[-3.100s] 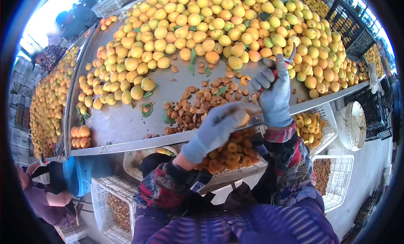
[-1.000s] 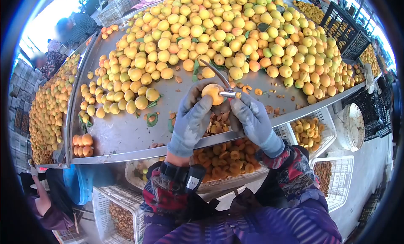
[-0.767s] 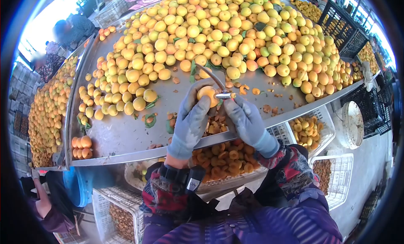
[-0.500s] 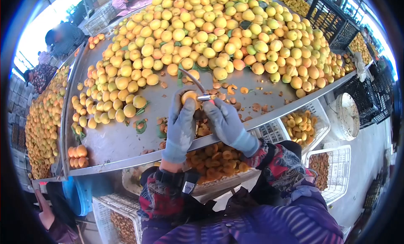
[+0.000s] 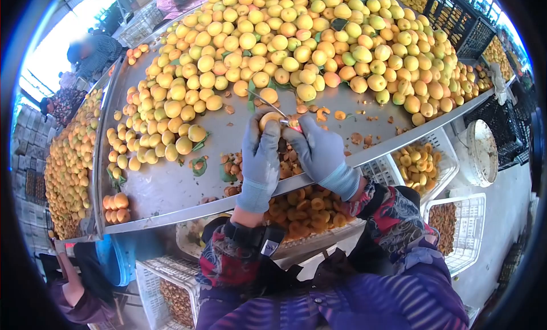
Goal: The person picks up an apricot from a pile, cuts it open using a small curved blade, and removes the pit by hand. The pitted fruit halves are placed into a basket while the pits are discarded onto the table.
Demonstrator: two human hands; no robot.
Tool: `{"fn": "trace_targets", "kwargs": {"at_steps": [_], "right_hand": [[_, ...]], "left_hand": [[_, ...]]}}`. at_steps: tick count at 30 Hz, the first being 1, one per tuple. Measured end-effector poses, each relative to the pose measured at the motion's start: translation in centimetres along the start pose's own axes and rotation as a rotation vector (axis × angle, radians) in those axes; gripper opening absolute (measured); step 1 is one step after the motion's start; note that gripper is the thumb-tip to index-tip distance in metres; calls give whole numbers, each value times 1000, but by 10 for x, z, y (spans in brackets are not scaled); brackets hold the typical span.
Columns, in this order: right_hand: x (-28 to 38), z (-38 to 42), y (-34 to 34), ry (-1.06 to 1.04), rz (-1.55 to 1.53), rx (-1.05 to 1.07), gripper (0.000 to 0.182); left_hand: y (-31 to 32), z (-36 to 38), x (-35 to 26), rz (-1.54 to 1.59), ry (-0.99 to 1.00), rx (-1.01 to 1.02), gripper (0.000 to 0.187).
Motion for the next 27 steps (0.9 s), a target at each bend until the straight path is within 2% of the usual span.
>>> {"fn": "trace_targets", "kwargs": {"at_steps": [3, 4, 5, 6, 7, 9, 10, 12, 13, 14, 21, 23, 27], "right_hand": [[2, 1, -3, 4, 130, -114, 26], [-2, 0, -4, -4, 127, -107, 26], [-14, -3, -5, 114, -169, -83, 24], [-18, -6, -4, 233, -464, -56, 23], [-13, -5, -6, 226, -465, -49, 23], [3, 8, -6, 402, -962, 205, 21], [11, 13, -8, 469, -930, 290, 20], [24, 16, -7, 457, -932, 319, 20], [28, 19, -6, 445, -932, 345, 21], [21, 20, 1, 270, -906, 274, 22], [22, 21, 3, 305, -763, 274, 26], [20, 22, 5, 186, -657, 181, 30], [15, 21, 10, 114, -548, 160, 33]], "left_hand": [[2, 1, -10, -59, 45, 0, 25], [-1, -1, -8, 142, -19, -42, 27], [-3, -3, -6, 345, -80, -85, 28], [-7, -7, -7, 443, -88, 17, 35], [-12, -7, -7, 443, -80, 10, 35], [-13, -6, -8, 537, -144, 52, 40], [-14, -5, -9, 537, -142, 48, 40], [-8, -4, -14, 607, -64, 196, 44], [-7, -2, -16, 607, -63, 195, 44], [-5, 0, -18, 570, -35, 188, 44], [-6, 0, -15, 561, -21, 196, 40], [-7, 2, -15, 521, 1, 214, 39], [-1, 5, -24, 359, 78, 189, 40]]}}
Point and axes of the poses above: each hand's wrist, its own z-axis away from the middle knuckle, its own y-axis out of the palm, x = y × z, the point moved 4 cm from there along -z, towards the middle knuckle, and after that the axes turned 3 degrees about y, right-handed, at the moved point
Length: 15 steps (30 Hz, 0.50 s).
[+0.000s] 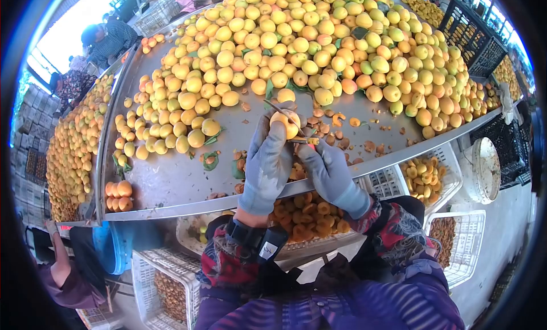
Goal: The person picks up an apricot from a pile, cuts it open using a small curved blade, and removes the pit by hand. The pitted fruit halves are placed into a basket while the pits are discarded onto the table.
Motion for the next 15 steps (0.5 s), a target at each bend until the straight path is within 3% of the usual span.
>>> {"fn": "trace_targets", "kwargs": {"at_steps": [4, 6, 10, 13, 15], "right_hand": [[-1, -1, 2, 20, -46, 3, 33], [-4, -1, 3, 32, -74, 2, 33], [-1, 2, 3, -51, 30, -42, 32], [-3, 1, 0, -45, 13, 16, 32], [-6, -1, -2, -42, -13, 77, 33]], "left_hand": [[5, -3, 0, 37, 12, -42, 38], [7, 0, 5, 286, -91, -147, 36], [-3, 4, 16, 403, -216, -80, 37], [-3, -1, -2, 254, -155, -65, 40], [-2, -4, -24, -341, -35, 72, 41]]}}
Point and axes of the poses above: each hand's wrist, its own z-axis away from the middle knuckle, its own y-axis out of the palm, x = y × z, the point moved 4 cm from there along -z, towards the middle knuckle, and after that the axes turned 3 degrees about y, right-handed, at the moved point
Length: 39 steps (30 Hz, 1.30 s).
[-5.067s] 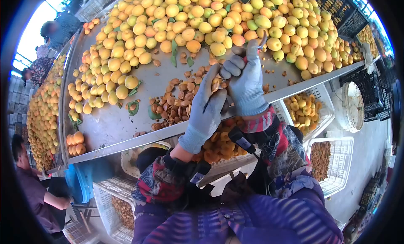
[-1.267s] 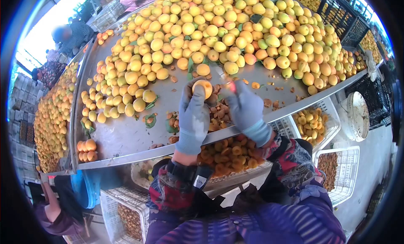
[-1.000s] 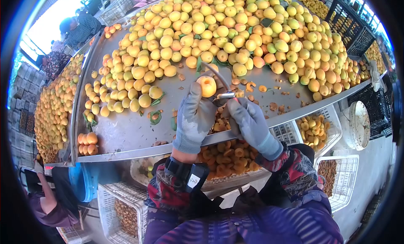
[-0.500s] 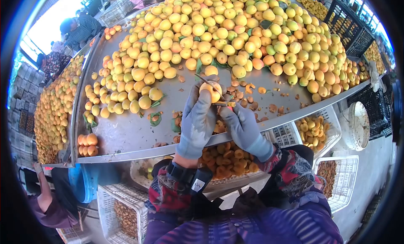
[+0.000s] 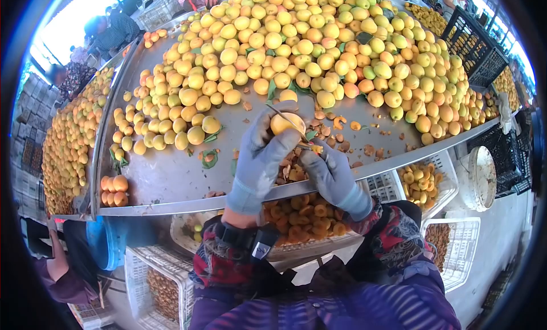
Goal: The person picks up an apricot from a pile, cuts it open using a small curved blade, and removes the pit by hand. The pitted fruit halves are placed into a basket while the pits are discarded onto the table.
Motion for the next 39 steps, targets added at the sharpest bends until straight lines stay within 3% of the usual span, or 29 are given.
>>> {"fn": "trace_targets", "kwargs": {"at_steps": [4, 6, 7, 9, 11, 12, 14, 16, 18, 20, 22, 25, 26, 28, 29, 31, 32, 34, 35, 37, 38, 39], "right_hand": [[-2, 2, 0, -46, 11, 34, 31], [0, 4, 2, -16, -27, 38, 31], [1, 3, 3, 27, -78, 24, 32], [2, 1, 4, 67, -130, 8, 34], [3, 1, 4, 86, -135, -8, 37], [-1, 0, 3, 89, -132, -4, 37], [-5, -2, -3, -127, 15, 3, 38], [-14, -6, -8, -130, 69, 43, 38], [-13, -6, -7, -133, 124, 83, 38], [-9, -4, -4, 43, -79, 98, 38], [-6, -4, -1, 11, -107, 62, 37], [-6, -3, -1, -47, -101, 13, 35], [-6, -2, -2, -73, -68, -2, 34], [-5, -4, -7, -106, 24, 28, 33], [-4, -4, -8, -142, 112, 55, 33], [-5, -4, -5, -77, 65, 53, 32], [-6, -4, -4, -11, 19, 51, 31], [1, -4, -3, -71, 26, 33, 29], [5, -3, -3, -127, 30, 15, 28], [5, -2, -2, -101, 11, -4, 26], [5, -2, -2, -74, -8, -22, 24], [6, -1, -4, -71, -7, -22, 24]], "left_hand": [[0, 0, -14, -313, 62, 60, 43], [6, 5, -15, -40, -8, -118, 44], [7, 8, -6, -41, -6, -116, 44], [7, 12, 19, 485, -93, -154, 41], [5, 11, 21, 546, -95, -168, 38], [4, 10, 17, 519, -103, -106, 37], [1, 9, 8, 496, -113, -51, 37], [-4, 7, -8, -338, 19, 6, 42], [-6, 7, -8, -356, 30, 0, 43], [-3, 8, -4, -372, 43, -6, 45], [3, 8, 10, 348, -88, -125, 43], [4, 14, 19, 508, -223, -98, 39], [2, 14, 17, 510, -224, -99, 39], [-4, 10, 4, 81, -101, -83, 43], [-4, 10, 3, 81, -102, -83, 43], [-4, 9, -8, -492, 139, -66, 43], [1, 10, -8, -491, 139, -69, 43], [9, 12, 2, 213, -16, -227, 42], [6, 12, 4, 211, -18, -223, 42], [3, 14, 15, 427, -256, -126, 44], [1, 14, 14, 429, -258, -126, 44], [-2, 11, 4, -17, -94, -92, 47]]}}
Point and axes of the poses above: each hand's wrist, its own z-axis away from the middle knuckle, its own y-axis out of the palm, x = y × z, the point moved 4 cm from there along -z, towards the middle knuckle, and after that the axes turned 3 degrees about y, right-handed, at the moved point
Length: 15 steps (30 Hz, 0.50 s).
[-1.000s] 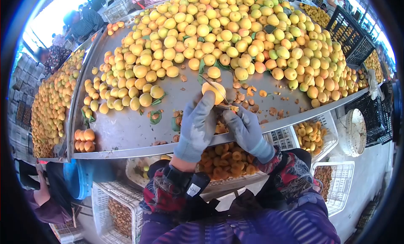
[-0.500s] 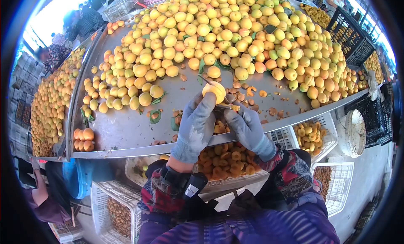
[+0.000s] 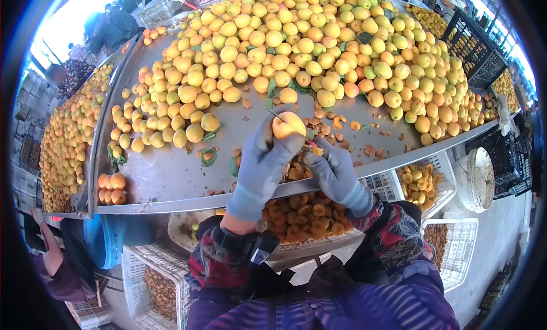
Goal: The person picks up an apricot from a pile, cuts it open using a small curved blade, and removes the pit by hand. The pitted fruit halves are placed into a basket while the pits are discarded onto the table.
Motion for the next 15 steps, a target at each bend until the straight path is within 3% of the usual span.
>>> {"fn": "trace_targets", "kwargs": {"at_steps": [1, 5, 7, 10, 12, 14, 15], "right_hand": [[1, 0, -2, 7, 54, 25, 24], [0, -3, -1, 41, 77, 45, 25], [-2, -4, -1, 28, 122, 17, 25], [0, -5, -3, -32, 254, -32, 24], [2, -4, -6, -82, 338, -55, 23], [-1, -5, -4, -43, 256, 34, 23], [0, -4, -2, -79, 73, 87, 19]], "left_hand": [[1, 0, -8, -438, 186, 14, 50], [5, -1, -5, -376, 278, -33, 47], [2, 1, 12, 157, 25, -86, 43], [1, 2, 14, 317, -122, -58, 42], [0, -1, 13, 239, -81, -65, 39], [-2, -1, 0, -6, 78, -177, 33], [-4, -1, 0, -17, 76, -146, 34]]}}
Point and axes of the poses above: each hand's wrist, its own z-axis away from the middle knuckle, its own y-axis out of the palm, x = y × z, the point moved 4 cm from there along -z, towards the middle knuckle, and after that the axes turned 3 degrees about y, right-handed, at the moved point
